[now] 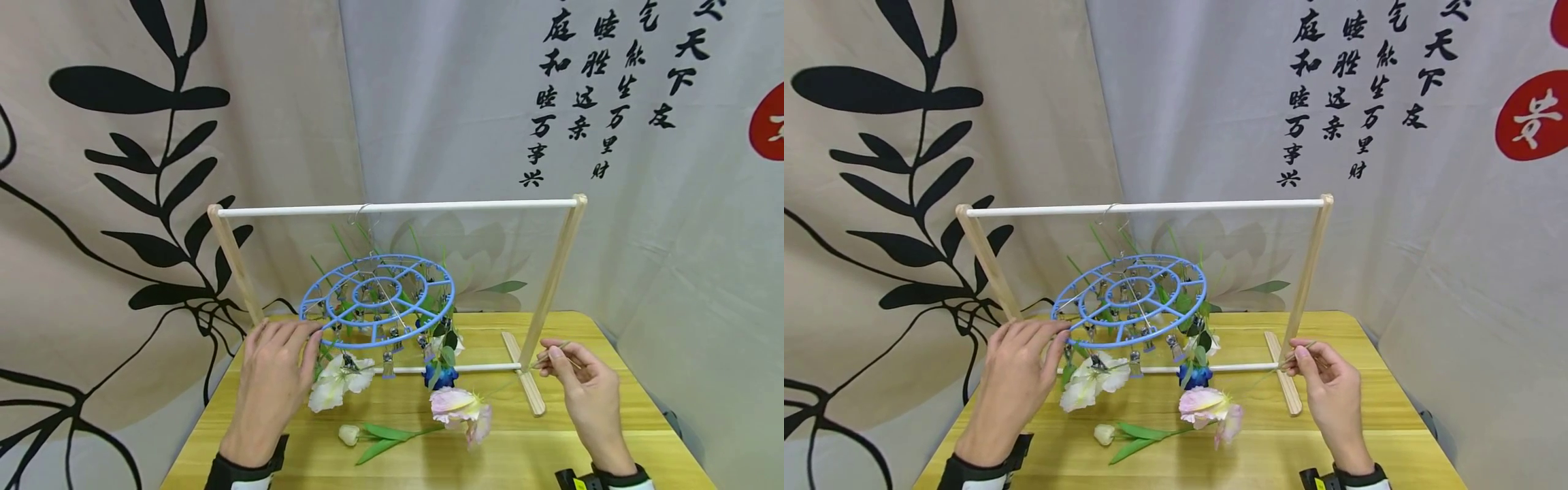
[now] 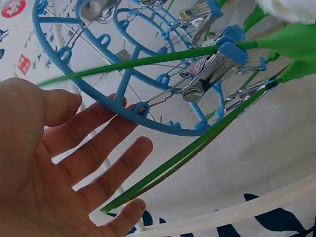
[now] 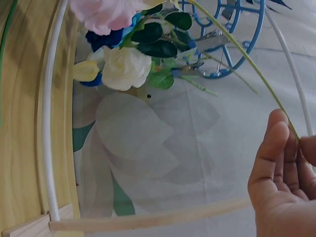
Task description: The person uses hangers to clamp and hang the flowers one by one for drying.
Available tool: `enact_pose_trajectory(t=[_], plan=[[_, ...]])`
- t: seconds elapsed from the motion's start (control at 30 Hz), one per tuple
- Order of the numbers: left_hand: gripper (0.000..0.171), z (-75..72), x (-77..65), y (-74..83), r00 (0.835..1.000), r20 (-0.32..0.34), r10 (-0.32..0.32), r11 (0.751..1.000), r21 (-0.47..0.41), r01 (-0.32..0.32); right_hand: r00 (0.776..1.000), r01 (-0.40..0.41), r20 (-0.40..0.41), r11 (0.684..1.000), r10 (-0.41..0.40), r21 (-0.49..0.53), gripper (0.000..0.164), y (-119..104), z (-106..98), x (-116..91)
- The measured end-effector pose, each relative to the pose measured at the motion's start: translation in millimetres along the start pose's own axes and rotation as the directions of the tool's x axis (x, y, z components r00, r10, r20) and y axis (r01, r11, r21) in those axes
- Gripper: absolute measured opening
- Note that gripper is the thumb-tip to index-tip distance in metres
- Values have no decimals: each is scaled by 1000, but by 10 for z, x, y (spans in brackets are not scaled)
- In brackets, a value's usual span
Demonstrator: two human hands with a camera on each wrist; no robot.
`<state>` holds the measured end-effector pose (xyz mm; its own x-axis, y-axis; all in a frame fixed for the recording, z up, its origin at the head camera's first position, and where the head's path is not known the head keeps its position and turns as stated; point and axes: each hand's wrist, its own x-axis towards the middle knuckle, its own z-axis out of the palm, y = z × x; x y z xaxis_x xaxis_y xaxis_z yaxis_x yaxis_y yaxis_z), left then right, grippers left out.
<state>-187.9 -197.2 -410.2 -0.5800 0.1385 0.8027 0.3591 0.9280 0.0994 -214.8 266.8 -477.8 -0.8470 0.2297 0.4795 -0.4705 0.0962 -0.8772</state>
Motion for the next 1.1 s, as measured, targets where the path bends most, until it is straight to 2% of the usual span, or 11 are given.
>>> enact_pose_trajectory(t=[0.27,0.4,0.5,0.6,0.7,0.73,0.8,0.87,0.93,1.03,1.1], plan=[[31,-38,-72,21,1000,-13,-14,999,-51,13,996,82,39,997,-83,16,13,-115,157,-41],[39,-41,-162,99,992,-122,-29,995,-99,16,987,133,79,989,-138,64,13,-147,227,-67],[35,-6,-239,198,967,-256,-16,989,-144,-22,978,169,109,983,-176,74,13,-178,272,-77],[37,64,-311,321,924,-380,38,975,-190,-118,970,196,137,979,-202,55,14,-202,308,-79],[38,144,-390,452,902,-414,122,946,-228,-232,966,204,157,978,-207,36,14,-216,354,-81],[37,174,-418,503,907,-396,144,936,-244,-255,966,203,160,979,-205,33,14,-225,366,-82],[36,230,-477,604,934,-316,167,925,-279,-260,965,201,166,979,-204,34,14,-239,397,-82],[31,283,-540,694,965,-209,156,930,-297,-215,960,212,181,977,-215,35,15,-247,430,-82],[20,325,-590,772,988,-108,107,947,-292,-134,954,225,189,973,-231,51,15,-254,471,-88],[30,371,-624,860,1000,10,10,959,-283,-7,945,249,201,966,-259,72,15,-259,532,-94],[43,384,-607,901,994,93,-50,951,-298,76,941,258,206,963,-268,74,15,-265,573,-96]])
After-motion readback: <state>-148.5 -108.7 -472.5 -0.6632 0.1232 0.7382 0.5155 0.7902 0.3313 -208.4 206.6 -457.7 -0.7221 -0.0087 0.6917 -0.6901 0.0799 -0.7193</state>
